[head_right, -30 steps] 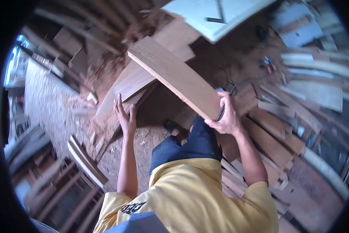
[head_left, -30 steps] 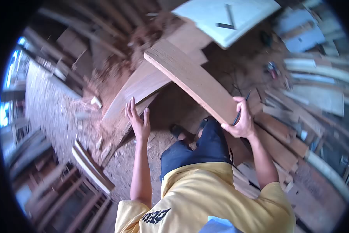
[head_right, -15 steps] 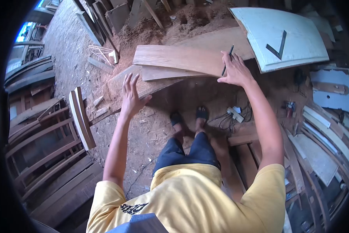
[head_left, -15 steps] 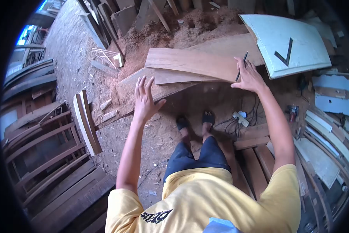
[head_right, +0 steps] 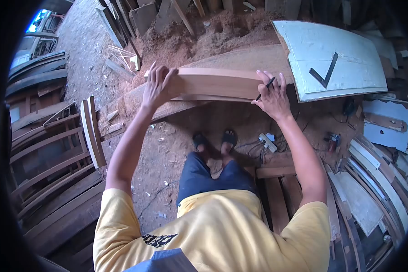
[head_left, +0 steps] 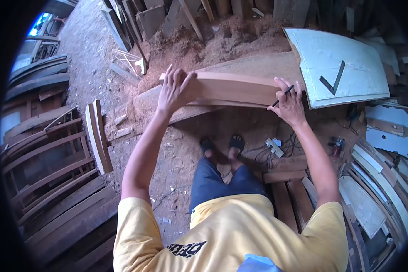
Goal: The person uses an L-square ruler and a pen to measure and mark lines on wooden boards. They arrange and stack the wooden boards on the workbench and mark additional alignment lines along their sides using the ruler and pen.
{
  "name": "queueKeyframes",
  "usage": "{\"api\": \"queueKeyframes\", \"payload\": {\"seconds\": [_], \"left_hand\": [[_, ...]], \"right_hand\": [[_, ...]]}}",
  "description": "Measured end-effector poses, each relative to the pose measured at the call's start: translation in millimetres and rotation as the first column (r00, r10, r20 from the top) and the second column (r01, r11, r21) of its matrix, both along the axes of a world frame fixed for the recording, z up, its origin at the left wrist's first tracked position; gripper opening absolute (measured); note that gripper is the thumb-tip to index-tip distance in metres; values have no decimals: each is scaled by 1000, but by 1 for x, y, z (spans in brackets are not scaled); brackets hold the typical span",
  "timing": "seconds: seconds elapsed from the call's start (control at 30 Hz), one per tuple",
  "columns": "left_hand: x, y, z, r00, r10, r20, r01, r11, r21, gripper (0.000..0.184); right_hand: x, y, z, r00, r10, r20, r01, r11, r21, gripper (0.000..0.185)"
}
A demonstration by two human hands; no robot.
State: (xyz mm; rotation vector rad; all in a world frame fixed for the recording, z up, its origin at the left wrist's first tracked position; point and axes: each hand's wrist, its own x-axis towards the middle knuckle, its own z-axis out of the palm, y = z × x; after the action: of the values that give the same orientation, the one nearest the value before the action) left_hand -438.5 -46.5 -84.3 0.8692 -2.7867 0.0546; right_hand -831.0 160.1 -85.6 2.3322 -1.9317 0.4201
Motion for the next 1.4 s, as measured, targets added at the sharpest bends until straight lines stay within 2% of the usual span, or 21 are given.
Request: {"api": "queueKeyframes", "payload": {"seconds": [0.1,0.2,0.27,0.3,0.43,0.5,0.53,0.77,0.8,0.83,0.93,0.97,1.03,1.07,1.1,1.13,1.17,1.23,1.3,1.37,1.4], "left_hand": [[10,54,-7,992,102,-68,-99,994,53,112],[8,68,-6,980,198,-31,-196,979,55,99],[8,78,-6,962,273,-8,-272,960,68,83],[9,77,-10,964,268,-5,-266,961,71,83],[17,88,-27,950,304,-69,-305,952,0,66],[18,90,-29,940,316,-128,-323,946,-33,63],[15,90,-28,939,308,-155,-319,946,-55,60],[0,83,7,937,312,-154,-315,949,10,59],[-4,83,14,932,333,-142,-336,942,4,48],[-7,81,16,913,369,-173,-377,926,-15,48],[-13,72,-1,929,316,-192,-326,945,-19,22],[-12,72,-10,938,306,-161,-318,946,-58,36],[-10,84,-10,961,272,-54,-269,961,60,53],[-8,90,-9,963,264,-50,-261,964,58,53],[-4,94,-9,967,248,58,-254,958,135,61],[0,94,-12,960,222,168,-255,943,211,69],[-1,86,-13,960,214,180,-250,944,213,69],[-4,69,-11,974,155,167,-192,955,228,83],[-10,43,-8,1000,6,17,-7,995,97,101],[-12,15,-24,986,-112,126,92,983,157,115],[-19,7,-15,963,-154,219,93,960,264,116]], "right_hand": [[6,16,4,998,-62,19,62,998,-12,70],[8,17,10,994,-91,65,93,995,-26,52],[9,20,12,989,-97,116,97,995,6,50],[10,18,10,981,-104,165,102,995,19,49],[18,35,11,987,-124,98,119,991,56,43],[21,39,14,988,-130,77,141,978,-151,32],[20,39,15,985,-133,108,148,977,-150,29],[16,30,50,976,-169,137,181,980,-77,31],[16,27,54,973,-192,129,199,979,-43,34],[14,23,51,971,-196,133,205,977,-53,35],[15,20,30,974,-228,21,228,967,-109,37],[17,25,23,976,-219,5,219,970,-109,39],[17,32,9,974,-225,-8,223,969,-111,43],[17,38,4,975,-220,-2,220,975,34,50],[15,43,-2,976,-216,7,211,961,179,58],[12,47,-11,970,-238,-49,243,956,165,73],[7,45,-17,971,-229,-62,237,944,230,86],[3,35,-14,968,-242,-58,249,950,191,99],[-9,11,1,998,-64,15,61,982,178,111],[-18,-9,1,996,-69,57,32,869,494,115],[-22,-12,-6,999,28,-19,-17,899,438,113]]}}
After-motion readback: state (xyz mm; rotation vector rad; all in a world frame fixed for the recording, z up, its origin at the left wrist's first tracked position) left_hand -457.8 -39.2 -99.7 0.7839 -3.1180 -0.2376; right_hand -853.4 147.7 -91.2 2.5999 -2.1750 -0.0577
